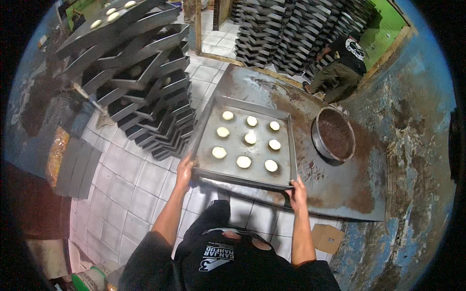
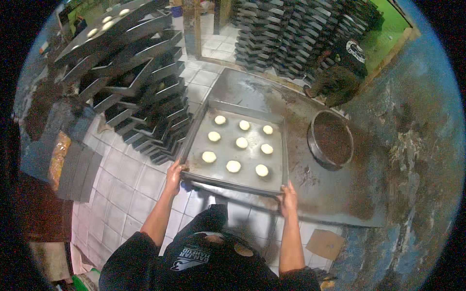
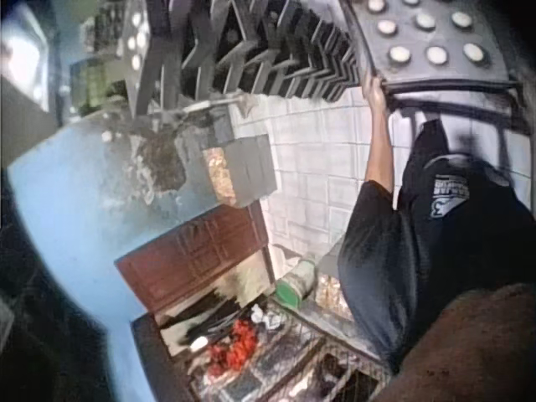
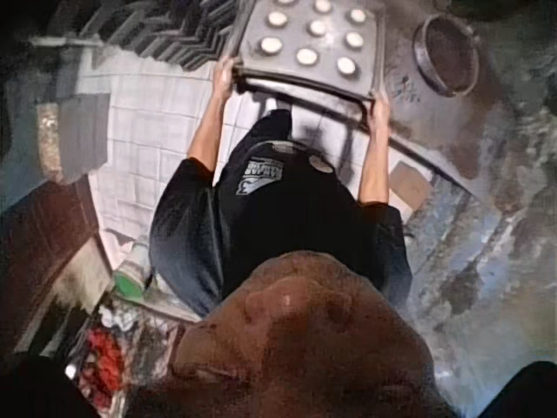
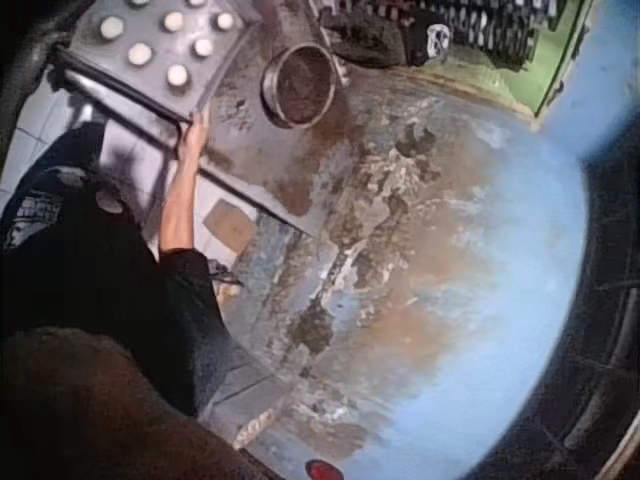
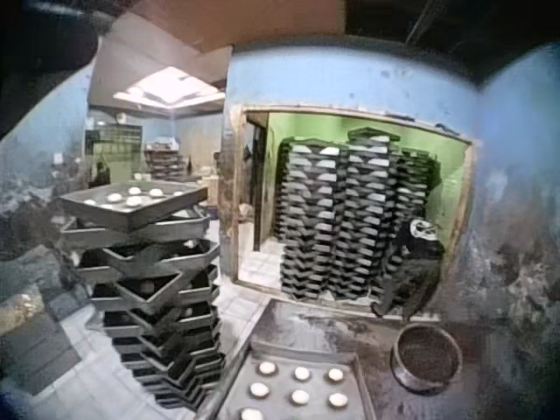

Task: The person fills small pieces of dough with a chocolate mixture using a spoon, rolls them into buns by hand, and places them onto a metal baking tray.

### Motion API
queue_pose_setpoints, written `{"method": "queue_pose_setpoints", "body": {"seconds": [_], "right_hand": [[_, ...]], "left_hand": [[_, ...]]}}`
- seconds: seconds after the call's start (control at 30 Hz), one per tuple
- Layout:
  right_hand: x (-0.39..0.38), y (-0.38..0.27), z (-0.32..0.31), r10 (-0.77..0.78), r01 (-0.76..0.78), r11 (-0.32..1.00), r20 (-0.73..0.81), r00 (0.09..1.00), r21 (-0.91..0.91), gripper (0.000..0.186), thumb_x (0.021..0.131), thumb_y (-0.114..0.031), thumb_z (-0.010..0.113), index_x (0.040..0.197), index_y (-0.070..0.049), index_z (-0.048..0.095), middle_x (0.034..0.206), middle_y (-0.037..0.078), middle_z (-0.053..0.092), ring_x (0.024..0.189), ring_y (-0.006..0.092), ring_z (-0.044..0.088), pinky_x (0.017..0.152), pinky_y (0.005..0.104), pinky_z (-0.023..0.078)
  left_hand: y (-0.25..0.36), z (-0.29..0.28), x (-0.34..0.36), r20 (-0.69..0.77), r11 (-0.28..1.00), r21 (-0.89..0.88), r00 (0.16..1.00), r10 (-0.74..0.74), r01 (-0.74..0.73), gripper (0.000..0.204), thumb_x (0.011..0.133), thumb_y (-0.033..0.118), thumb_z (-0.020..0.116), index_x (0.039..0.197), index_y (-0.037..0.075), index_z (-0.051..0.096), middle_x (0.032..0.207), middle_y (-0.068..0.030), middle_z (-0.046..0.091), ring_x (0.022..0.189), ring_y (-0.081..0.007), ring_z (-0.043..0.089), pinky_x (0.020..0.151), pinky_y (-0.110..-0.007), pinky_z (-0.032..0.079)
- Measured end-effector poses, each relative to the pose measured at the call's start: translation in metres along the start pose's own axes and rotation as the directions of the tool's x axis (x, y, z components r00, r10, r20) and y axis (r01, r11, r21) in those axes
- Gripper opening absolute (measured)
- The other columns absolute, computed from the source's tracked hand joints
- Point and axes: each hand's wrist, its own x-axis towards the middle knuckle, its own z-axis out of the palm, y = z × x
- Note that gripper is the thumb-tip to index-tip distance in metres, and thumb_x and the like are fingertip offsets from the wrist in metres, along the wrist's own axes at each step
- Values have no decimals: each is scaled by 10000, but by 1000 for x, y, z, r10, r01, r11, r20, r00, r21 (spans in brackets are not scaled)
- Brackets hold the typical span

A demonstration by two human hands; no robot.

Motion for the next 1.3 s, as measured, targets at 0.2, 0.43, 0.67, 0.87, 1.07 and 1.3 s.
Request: {"method": "queue_pose_setpoints", "body": {"seconds": [0.2,0.43,0.67,0.87,1.07,1.3], "right_hand": [[-147,-7,-4,-89,84,989,-40,995,-123,536,925,-148,585,1459,-109,542,1116,2,632,874,67,513,637,236,432],[-230,-55,22,-332,332,943,2,943,-1,530,958,-200,633,1436,4,524,1362,97,599,1217,176,542,1041,306,397],[-270,-208,126,-526,501,849,166,834,168,460,1011,-352,560,1329,-20,592,1281,114,632,1162,232,590,1009,385,450],[-223,-314,291,-524,494,847,472,709,198,388,1021,-424,574,1110,-68,702,989,69,740,904,166,695,845,359,551],[-111,-358,487,-394,265,918,757,522,295,360,965,-429,667,979,-75,730,918,82,743,865,200,683,870,371,531],[-1,-361,665,-476,355,877,472,742,325,705,871,-376,795,1404,-103,423,1229,172,568,1096,322,584,900,500,518]], "left_hand": [[66,-17,-136,-80,988,-94,991,111,-119,659,844,213,598,1454,-17,503,1312,-85,615,1111,-170,579,983,-299,437],[208,-44,-247,-145,965,-34,957,252,-260,665,820,125,570,1456,-48,484,1419,-130,562,1305,-210,517,1131,-329,341],[345,-69,-285,-104,788,19,782,614,-616,444,940,78,563,1375,0,519,1484,-195,478,1292,-220,531,1055,-317,432],[429,-166,-198,129,211,558,336,933,-802,319,1017,195,606,1295,49,551,1493,-191,480,1338,-296,499,1084,-384,420],[507,-234,-77,-260,655,-163,673,693,-737,601,972,291,643,1440,-45,473,1303,-157,601,1135,-208,604,1004,-351,469],[530,-291,50,-244,667,-61,659,711,-742,532,967,243,648,1357,-98,527,1193,-100,653,1077,-143,579,933,-272,460]]}}
